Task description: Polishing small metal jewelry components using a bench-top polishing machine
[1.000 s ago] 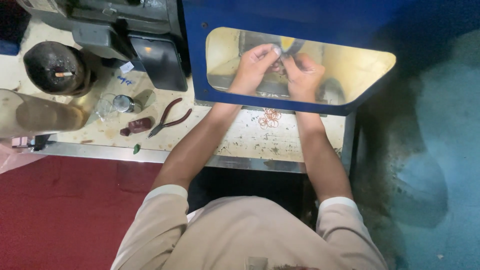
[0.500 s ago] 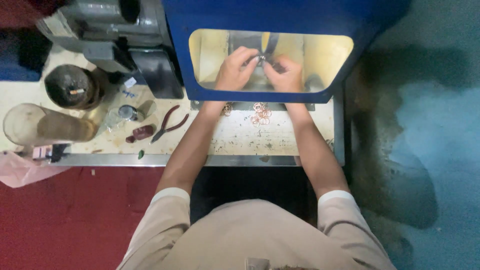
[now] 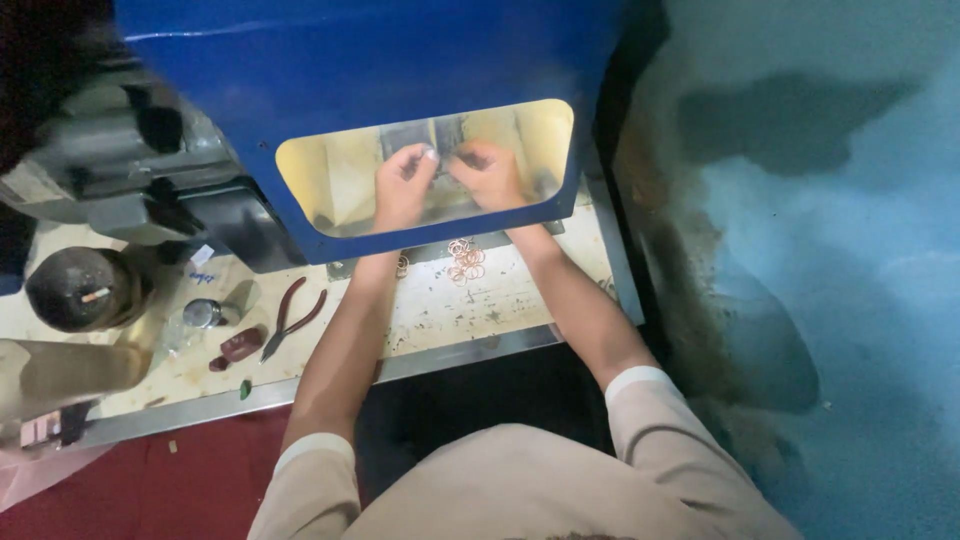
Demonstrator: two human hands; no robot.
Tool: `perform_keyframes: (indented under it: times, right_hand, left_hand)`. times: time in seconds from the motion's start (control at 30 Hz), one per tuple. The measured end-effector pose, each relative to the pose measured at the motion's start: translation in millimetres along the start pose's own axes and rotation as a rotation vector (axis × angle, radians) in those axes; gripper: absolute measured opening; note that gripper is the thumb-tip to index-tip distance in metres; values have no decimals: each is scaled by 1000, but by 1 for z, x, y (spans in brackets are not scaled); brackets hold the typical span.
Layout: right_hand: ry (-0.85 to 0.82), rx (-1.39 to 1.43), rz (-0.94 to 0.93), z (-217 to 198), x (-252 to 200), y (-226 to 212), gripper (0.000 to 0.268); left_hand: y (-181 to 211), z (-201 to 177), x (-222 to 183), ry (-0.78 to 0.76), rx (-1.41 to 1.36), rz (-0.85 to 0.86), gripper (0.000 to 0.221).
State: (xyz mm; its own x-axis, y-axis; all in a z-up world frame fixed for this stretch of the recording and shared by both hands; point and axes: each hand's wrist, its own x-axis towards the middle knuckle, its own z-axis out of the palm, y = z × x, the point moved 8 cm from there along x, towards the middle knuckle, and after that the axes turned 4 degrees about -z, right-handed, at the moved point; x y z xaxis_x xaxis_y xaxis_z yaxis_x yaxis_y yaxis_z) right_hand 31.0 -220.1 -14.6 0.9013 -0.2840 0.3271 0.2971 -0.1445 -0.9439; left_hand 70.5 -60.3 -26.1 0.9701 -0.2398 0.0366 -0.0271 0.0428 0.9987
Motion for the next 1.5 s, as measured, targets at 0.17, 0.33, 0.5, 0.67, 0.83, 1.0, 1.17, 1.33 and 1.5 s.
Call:
perform_keyframes:
  times: [0.17, 0.33, 0.5, 0.67, 0.83, 1.0, 1.17, 1.33, 1.5]
  right_hand:
    - [1, -7, -31, 5, -5, -19, 11]
    - [11, -19, 9, 5, -1, -7, 14]
    - [-4, -20, -39, 9, -6, -44, 14]
    - [3, -1, -79, 11, -7, -42, 15]
    - [6, -41, -87, 9, -1, -8, 15]
    - [-79, -134, -92, 8, -7, -42, 12]
    - [-146, -120, -127, 5, -9, -60, 17]
    - [-8, -63, -55, 5, -3, -46, 14]
    - [24, -95, -46, 5, -1, -33, 16]
  left_hand:
    - [-4, -1, -1, 40, -15, 13, 15]
    - [-13, -2, 3, 68, -83, 10, 16]
    - [0, 1, -7, 57, -133, -16, 18]
    - [1, -1, -9, 64, -154, -30, 19]
    - [-20, -3, 3, 34, -148, -49, 19]
    - [35, -15, -14, -4, 308, 194, 16]
    - [34, -4, -14, -35, 270, 283, 15]
    - [-14, 4, -1, 12, -83, 0, 18]
    - [-26, 5, 3, 19, -133, -87, 22]
